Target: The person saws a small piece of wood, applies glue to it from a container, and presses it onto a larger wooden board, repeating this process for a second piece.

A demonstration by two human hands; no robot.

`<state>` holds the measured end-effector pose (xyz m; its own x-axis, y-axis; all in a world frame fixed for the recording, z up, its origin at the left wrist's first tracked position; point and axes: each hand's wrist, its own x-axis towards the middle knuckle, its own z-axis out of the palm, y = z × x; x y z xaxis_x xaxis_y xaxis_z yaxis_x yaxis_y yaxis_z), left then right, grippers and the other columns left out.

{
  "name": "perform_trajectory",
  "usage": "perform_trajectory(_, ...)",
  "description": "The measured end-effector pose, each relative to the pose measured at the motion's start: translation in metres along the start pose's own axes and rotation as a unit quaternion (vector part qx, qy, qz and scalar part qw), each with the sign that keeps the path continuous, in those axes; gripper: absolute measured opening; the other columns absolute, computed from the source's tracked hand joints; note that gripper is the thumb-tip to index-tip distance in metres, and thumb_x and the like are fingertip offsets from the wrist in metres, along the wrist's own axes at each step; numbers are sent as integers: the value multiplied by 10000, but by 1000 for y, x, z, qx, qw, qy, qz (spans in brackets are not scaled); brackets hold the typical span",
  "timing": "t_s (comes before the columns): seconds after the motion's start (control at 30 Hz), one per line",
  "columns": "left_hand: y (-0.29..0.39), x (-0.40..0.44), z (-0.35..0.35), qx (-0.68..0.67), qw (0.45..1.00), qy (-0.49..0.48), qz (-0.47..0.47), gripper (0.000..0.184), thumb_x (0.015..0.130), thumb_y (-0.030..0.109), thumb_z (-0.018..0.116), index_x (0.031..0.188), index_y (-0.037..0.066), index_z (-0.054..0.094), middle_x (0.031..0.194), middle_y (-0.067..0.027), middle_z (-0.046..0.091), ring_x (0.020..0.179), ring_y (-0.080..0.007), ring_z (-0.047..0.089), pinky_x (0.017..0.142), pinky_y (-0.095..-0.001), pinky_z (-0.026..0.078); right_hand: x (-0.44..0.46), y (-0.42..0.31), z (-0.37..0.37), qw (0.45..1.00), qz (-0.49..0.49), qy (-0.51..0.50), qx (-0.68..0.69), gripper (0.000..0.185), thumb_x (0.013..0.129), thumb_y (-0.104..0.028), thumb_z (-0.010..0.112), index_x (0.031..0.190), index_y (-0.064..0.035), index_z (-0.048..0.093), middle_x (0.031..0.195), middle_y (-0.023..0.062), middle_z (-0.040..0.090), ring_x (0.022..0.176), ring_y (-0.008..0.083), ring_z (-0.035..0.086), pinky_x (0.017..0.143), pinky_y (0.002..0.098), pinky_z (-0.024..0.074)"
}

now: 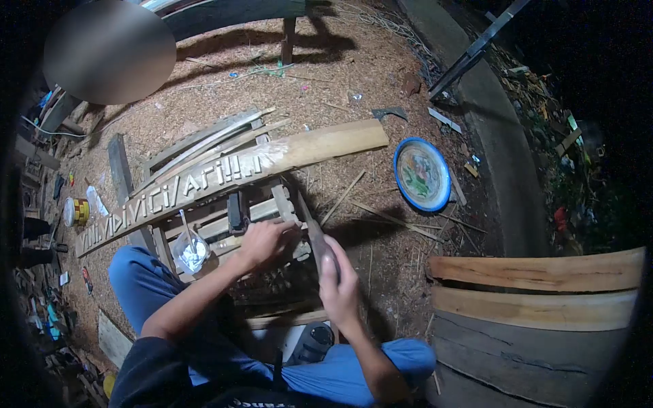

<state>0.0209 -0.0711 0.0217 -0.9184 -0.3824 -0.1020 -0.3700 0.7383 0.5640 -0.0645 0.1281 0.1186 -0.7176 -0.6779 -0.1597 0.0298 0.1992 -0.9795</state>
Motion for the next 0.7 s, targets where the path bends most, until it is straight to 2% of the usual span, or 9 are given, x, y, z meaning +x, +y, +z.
perform_trajectory(0.03, -7, 0, 8, 13, 1000, 16, 11, 355, 854, 202, 660, 1207, 170, 678, 973, -157, 713, 849, -393, 684, 677, -505, 541, -14, -24, -5, 995, 97, -7, 29, 401, 1058, -218, 471, 1362, 33, 549, 1220, 131, 649, 1050, 188, 603, 927, 313, 480)
perform_trajectory(0.07, -11, -1, 12, 25, 999, 33, 18, 344, 859, 214, 656, 1198, 169, 684, 966, -160, 712, 827, -394, 685, 670, -509, 540, -20, -24, -10, 999, 48, -17, -6, 397, 1057, -216, 475, 1356, 32, 557, 1123, 123, 671, 917, 156, 614, 819, 304, 501)
perform_trajectory(0.13, -7, -3, 7, 24, 999, 25, 9, 332, 851, 211, 659, 1179, 168, 690, 952, -158, 711, 821, -392, 684, 672, -510, 537, -8, 13, -4, 997, -66, 9, -32, 394, 1057, -214, 476, 1354, 32, 559, 1089, 133, 683, 859, 156, 612, 776, 314, 502)
perform_trajectory(0.2, 9, -2, -8, 17, 1000, 0, -6, 347, 837, 191, 666, 1183, 173, 686, 948, -148, 713, 865, -382, 685, 689, -504, 539, 14, 27, 4, 997, -55, 6, -46, 400, 1057, -207, 474, 1362, 40, 549, 1150, 171, 681, 967, 200, 647, 873, 338, 506)
perform_trajectory(0.23, 7, -1, -2, 36, 999, 10, 2, 400, 842, 183, 641, 1241, 208, 667, 892, -134, 694, 816, -360, 703, 659, -482, 541, 13, 3, 5, 998, 67, -16, 1, 411, 1060, -221, 472, 1363, 48, 544, 1261, 207, 653, 1180, 248, 609, 1024, 360, 448)
perform_trajectory(0.33, -2, -3, 9, 27, 998, 57, 26, 423, 827, 183, 659, 1249, 213, 666, 901, -134, 691, 837, -353, 703, 657, -478, 540, -13, -14, -9, 995, -66, -37, -65, 423, 1065, -244, 468, 1354, 55, 546, 1241, 195, 667, 1173, 244, 621, 1018, 344, 453)
perform_trajectory(0.5, 8, -4, 1, 48, 999, 24, 2, 426, 836, 180, 658, 1260, 223, 661, 906, -144, 694, 792, -359, 698, 634, -486, 537, 13, 7, -3, 1000, 7, 3, -9, 404, 1057, -198, 468, 1348, 67, 553, 1302, 233, 638, 1271, 269, 575, 1083, 374, 414)
perform_trajectory(0.67, 4, -5, 4, 70, 997, 39, -7, 387, 870, 208, 636, 1256, 220, 662, 902, -148, 701, 777, -367, 695, 622, -489, 529, -20, 6, -12, 998, -59, -27, -12, 401, 1059, -213, 485, 1327, 74, 564, 1284, 216, 651, 1214, 273, 608, 1053, 362, 436)
perform_trajectory(0.7, 3, -4, 3, 50, 997, 52, 13, 392, 868, 211, 641, 1259, 228, 664, 898, -147, 701, 775, -362, 697, 619, -492, 529, -1, 26, -2, 996, -80, -10, -32, 404, 1066, -232, 472, 1349, 41, 560, 1022, 92, 615, 857, 134, 472, 741, 286, 343)
